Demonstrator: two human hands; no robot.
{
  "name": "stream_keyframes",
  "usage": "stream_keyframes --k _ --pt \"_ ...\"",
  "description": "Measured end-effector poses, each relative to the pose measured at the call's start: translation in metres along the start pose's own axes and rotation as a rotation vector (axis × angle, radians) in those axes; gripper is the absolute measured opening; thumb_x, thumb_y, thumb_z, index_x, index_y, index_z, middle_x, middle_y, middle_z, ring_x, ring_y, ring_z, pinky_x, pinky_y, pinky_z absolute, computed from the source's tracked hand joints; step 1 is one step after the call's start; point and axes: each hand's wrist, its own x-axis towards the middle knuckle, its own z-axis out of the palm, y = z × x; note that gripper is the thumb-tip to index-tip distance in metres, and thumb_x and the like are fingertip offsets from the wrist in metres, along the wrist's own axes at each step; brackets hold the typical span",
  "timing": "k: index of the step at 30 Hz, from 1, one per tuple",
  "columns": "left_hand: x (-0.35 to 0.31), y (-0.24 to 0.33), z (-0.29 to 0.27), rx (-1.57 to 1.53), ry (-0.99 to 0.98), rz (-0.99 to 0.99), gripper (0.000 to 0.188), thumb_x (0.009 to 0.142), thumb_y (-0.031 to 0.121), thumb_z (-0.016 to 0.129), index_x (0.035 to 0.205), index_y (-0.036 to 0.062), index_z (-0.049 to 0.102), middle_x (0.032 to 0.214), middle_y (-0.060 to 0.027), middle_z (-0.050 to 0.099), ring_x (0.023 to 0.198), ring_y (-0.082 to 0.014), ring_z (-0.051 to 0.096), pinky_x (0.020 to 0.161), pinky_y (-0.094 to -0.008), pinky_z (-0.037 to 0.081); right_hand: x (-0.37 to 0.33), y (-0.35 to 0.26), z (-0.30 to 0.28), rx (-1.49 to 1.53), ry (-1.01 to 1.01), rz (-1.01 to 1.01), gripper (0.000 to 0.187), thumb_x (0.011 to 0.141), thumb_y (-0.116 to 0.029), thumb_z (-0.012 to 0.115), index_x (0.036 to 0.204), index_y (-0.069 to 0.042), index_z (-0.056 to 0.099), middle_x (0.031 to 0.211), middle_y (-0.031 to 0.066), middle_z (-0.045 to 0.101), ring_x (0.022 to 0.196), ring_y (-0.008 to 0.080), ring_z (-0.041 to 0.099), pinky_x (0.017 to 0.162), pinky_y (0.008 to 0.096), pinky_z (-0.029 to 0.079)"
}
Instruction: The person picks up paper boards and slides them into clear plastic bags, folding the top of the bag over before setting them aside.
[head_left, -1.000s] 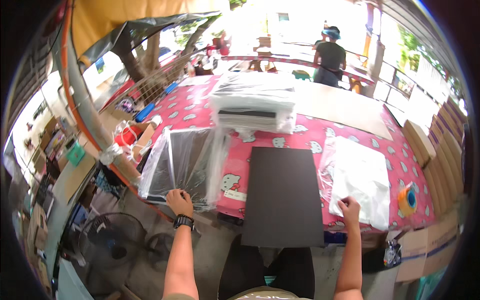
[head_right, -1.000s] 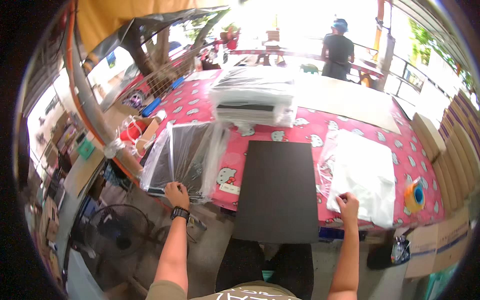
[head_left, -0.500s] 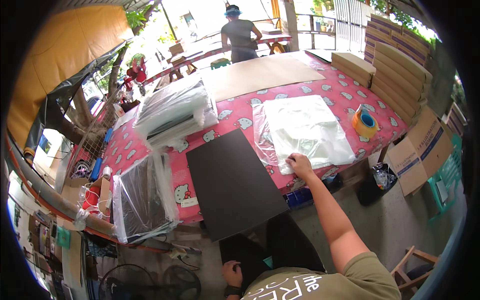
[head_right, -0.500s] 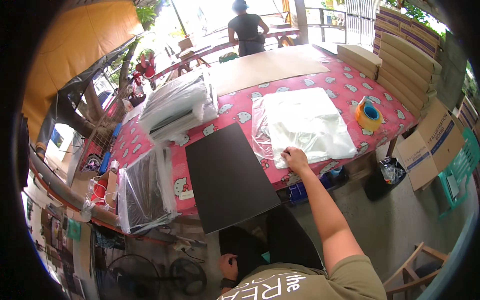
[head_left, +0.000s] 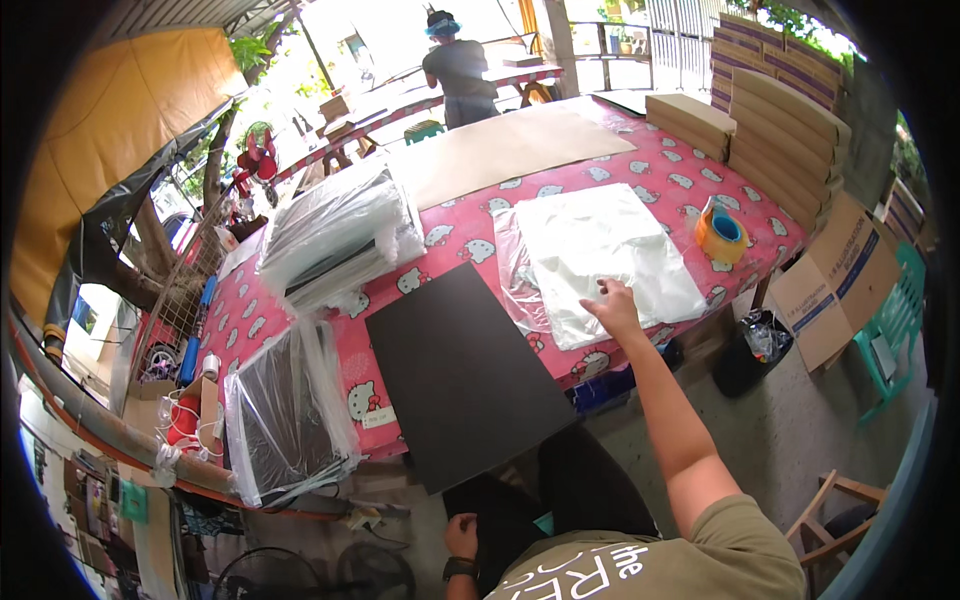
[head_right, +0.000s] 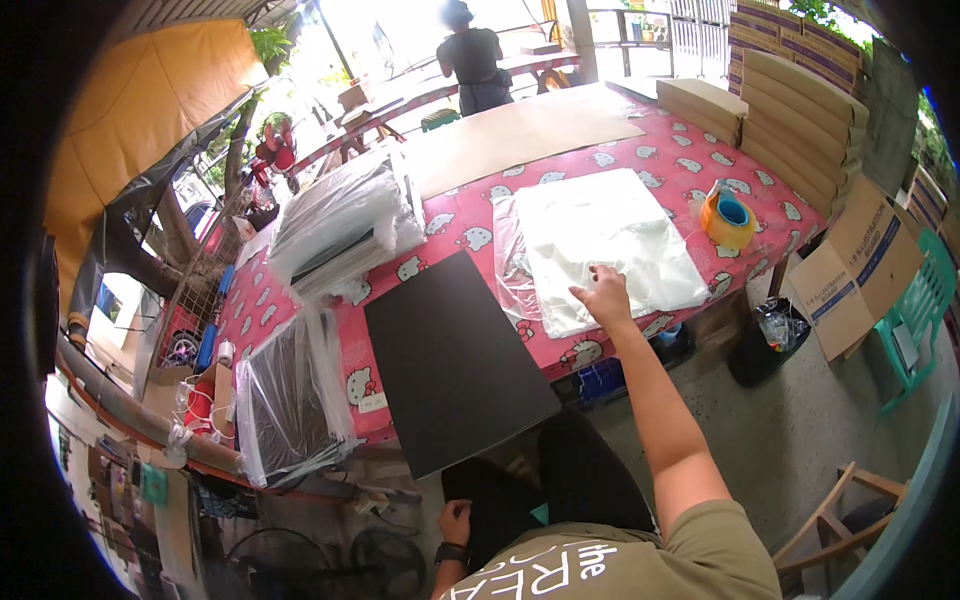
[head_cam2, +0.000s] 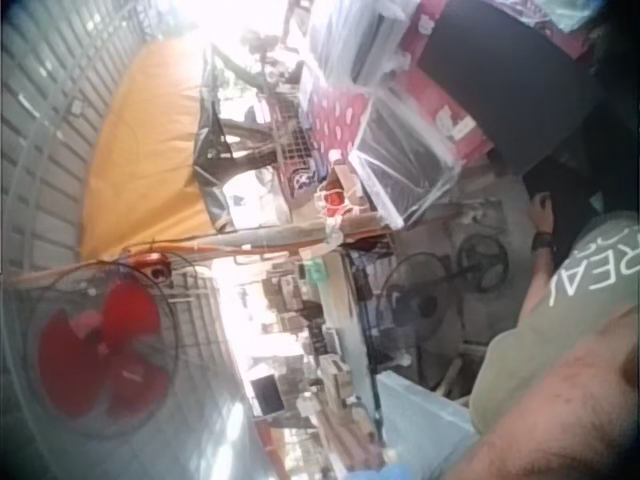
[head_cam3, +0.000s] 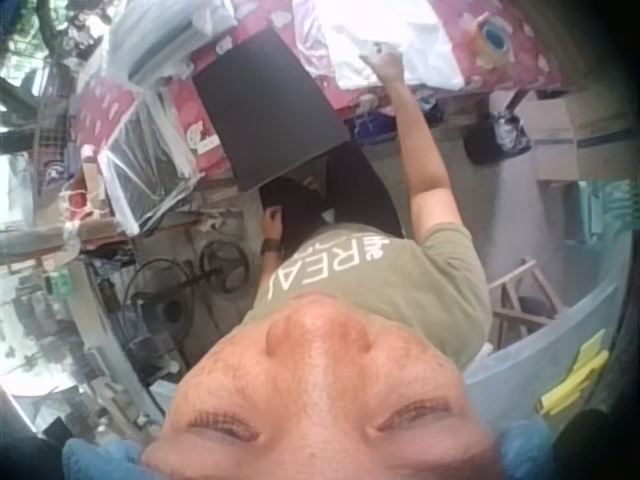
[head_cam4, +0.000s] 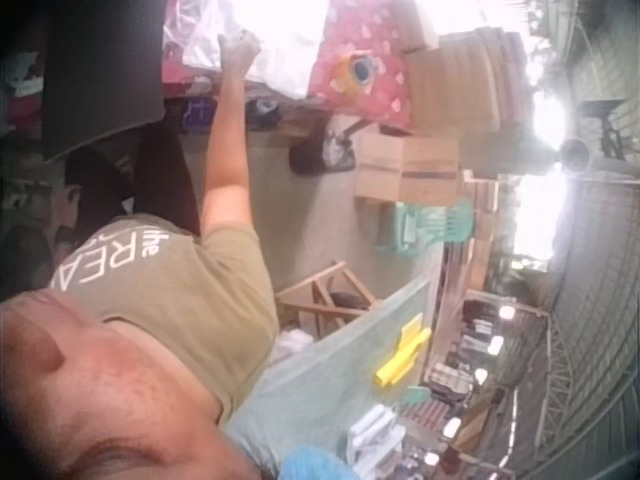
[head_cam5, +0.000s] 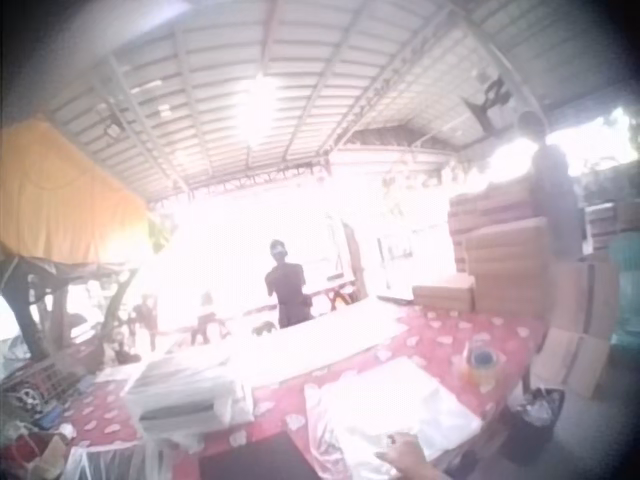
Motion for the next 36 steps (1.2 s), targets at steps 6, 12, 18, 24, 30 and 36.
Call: stream_keyframes --k 6,12,18,24,30,36 --pt "-0.003 -0.013 0.0 -0.026 0.053 -0.024 0.007 0.07 0.006 0.058 0.076 0.0065 0.06 0.071 -0.0067 0.058 0.067 -0.0177 0.056 0.063 -0.0283 0.044 0.002 -0.055 -0.028 0.548 -0.897 0.304 0.025 0.071 -0.02 0.064 0.086 0.0 0.061 0.077 0.0117 0.062 0.071 0.0192 0.059 0.064 0.0304 0.045" --pt "0.002 -0.006 0.005 0.004 -0.01 -0.06 0.006 0.07 0.007 0.057 0.075 0.0067 0.06 0.071 -0.0066 0.058 0.067 -0.0173 0.056 0.063 -0.0279 0.043 -0.005 -0.018 -0.022 -0.224 -0.4 -0.07 0.025 0.074 -0.013 0.058 0.095 0.0 0.058 0.087 0.0174 0.06 0.078 0.0251 0.058 0.074 0.0325 0.044" --pt "0.001 -0.013 0.001 0.002 0.002 -0.029 0.007 0.07 0.006 0.056 0.075 0.0066 0.061 0.069 -0.0067 0.058 0.066 -0.0173 0.056 0.061 -0.0282 0.043 -0.011 -0.052 -0.038 0.368 -0.688 0.161 0.016 0.073 -0.01 0.057 0.085 -0.001 0.061 0.077 0.0133 0.062 0.07 0.0222 0.06 0.064 0.0298 0.046" --pt "0.004 -0.012 0.001 -0.003 -0.01 -0.037 0.007 0.07 0.005 0.057 0.075 0.0054 0.061 0.069 -0.0063 0.058 0.065 -0.0159 0.055 0.061 -0.0277 0.044 -0.016 -0.031 -0.009 0.332 -0.657 0.2 0.018 0.066 -0.015 0.064 0.076 0.0 0.06 0.074 0.0124 0.059 0.069 0.0244 0.058 0.065 0.0312 0.045" --pt "0.001 -0.011 0.004 -0.038 0.037 -0.007 0.007 0.07 0.006 0.057 0.075 0.0057 0.061 0.066 -0.0052 0.058 0.061 -0.0125 0.053 0.058 -0.0254 0.042 -0.023 -0.025 0.005 0.129 -0.571 0.127 0.02 0.071 -0.02 0.06 0.078 -0.001 0.059 0.079 0.0129 0.057 0.076 0.0279 0.055 0.068 0.0351 0.042" --pt "0.003 -0.01 0.003 -0.043 0.004 -0.069 0.007 0.07 0.008 0.057 0.075 0.0058 0.061 0.066 -0.0046 0.059 0.061 -0.0127 0.053 0.058 -0.0248 0.042 -0.023 -0.014 0.006 0.338 -0.493 0.321 0.016 0.078 -0.014 0.054 0.08 0.001 0.057 0.065 0.0101 0.057 0.063 0.0175 0.054 0.058 0.0293 0.041"
